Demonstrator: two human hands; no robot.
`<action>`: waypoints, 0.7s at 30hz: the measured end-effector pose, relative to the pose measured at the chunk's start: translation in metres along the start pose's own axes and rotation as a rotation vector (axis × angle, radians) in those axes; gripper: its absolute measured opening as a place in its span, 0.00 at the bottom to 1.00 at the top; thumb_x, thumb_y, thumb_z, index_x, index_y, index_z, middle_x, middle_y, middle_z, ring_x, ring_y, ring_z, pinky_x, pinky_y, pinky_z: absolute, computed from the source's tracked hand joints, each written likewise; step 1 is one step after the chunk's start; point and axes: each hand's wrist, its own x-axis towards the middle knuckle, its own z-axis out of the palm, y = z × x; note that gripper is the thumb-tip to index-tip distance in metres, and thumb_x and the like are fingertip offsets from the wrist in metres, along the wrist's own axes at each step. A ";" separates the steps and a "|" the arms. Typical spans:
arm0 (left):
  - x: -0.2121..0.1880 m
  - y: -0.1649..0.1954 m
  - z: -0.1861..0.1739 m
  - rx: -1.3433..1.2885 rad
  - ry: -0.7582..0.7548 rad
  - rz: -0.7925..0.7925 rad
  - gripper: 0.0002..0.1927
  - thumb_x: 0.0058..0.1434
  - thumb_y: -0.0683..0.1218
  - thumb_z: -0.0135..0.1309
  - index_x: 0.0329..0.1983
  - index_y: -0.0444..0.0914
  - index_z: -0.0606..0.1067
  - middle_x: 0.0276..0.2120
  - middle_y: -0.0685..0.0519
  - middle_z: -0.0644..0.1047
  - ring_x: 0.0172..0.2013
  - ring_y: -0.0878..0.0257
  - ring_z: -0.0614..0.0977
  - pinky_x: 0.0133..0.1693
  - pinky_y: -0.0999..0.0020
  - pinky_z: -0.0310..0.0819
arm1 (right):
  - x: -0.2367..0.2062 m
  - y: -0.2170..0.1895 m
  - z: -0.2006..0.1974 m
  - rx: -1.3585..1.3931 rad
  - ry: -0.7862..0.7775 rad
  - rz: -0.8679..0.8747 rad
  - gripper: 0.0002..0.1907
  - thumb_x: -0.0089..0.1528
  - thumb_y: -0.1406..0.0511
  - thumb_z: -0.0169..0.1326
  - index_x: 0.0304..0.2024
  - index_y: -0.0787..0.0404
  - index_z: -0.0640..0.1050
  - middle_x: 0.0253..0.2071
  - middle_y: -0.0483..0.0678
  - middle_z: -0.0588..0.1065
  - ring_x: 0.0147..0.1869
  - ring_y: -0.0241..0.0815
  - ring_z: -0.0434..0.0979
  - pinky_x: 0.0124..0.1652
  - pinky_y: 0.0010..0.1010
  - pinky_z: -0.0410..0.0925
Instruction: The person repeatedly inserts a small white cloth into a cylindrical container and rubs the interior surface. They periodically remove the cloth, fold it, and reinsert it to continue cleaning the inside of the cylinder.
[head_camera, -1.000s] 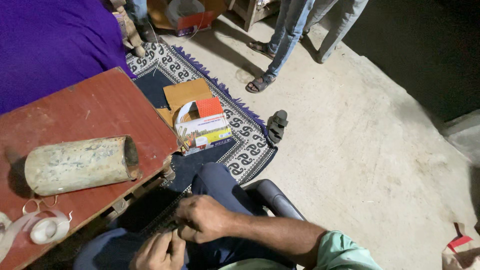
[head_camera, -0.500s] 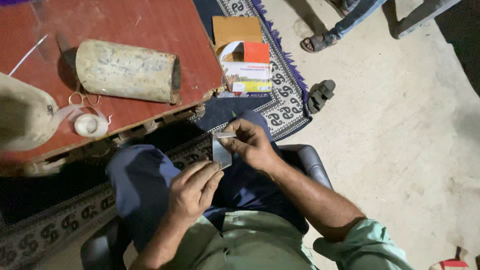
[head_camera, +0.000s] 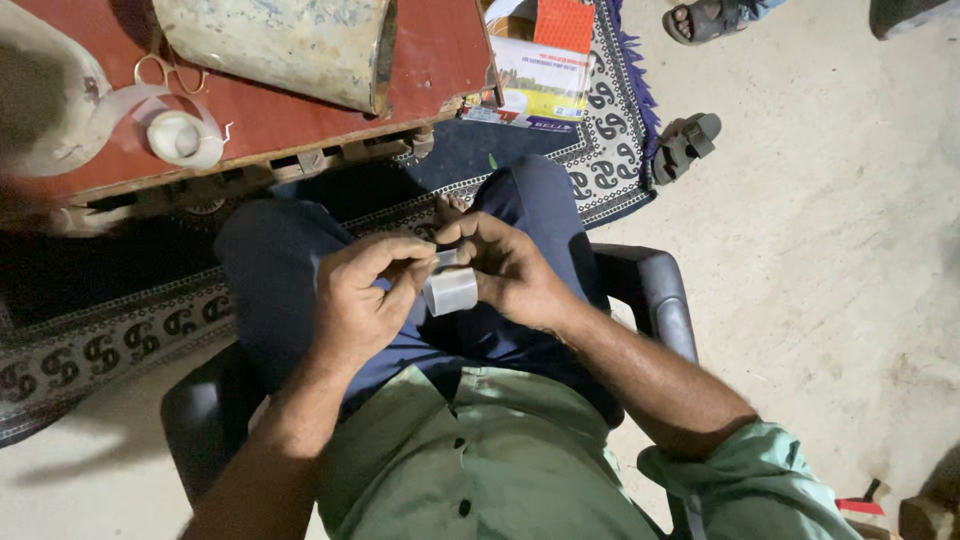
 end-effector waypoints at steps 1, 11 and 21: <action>0.000 0.000 0.001 -0.019 -0.011 0.006 0.09 0.64 0.35 0.62 0.46 0.34 0.79 0.42 0.49 0.83 0.40 0.66 0.86 0.40 0.73 0.81 | -0.002 0.000 0.000 -0.028 -0.005 -0.030 0.18 0.66 0.78 0.52 0.58 0.64 0.72 0.46 0.42 0.75 0.51 0.31 0.75 0.51 0.25 0.70; -0.007 -0.002 0.004 -0.085 -0.031 0.052 0.09 0.62 0.32 0.59 0.44 0.34 0.79 0.39 0.50 0.81 0.37 0.66 0.84 0.37 0.74 0.79 | -0.012 -0.005 0.000 -0.113 0.023 -0.147 0.13 0.68 0.73 0.54 0.55 0.68 0.77 0.53 0.49 0.79 0.57 0.36 0.79 0.58 0.29 0.72; -0.008 0.003 0.004 -0.128 -0.013 0.001 0.09 0.62 0.34 0.63 0.45 0.34 0.79 0.40 0.50 0.82 0.37 0.67 0.85 0.37 0.75 0.83 | -0.010 -0.023 0.010 -0.413 0.141 -0.270 0.09 0.67 0.72 0.61 0.49 0.67 0.81 0.45 0.52 0.82 0.48 0.39 0.84 0.48 0.28 0.76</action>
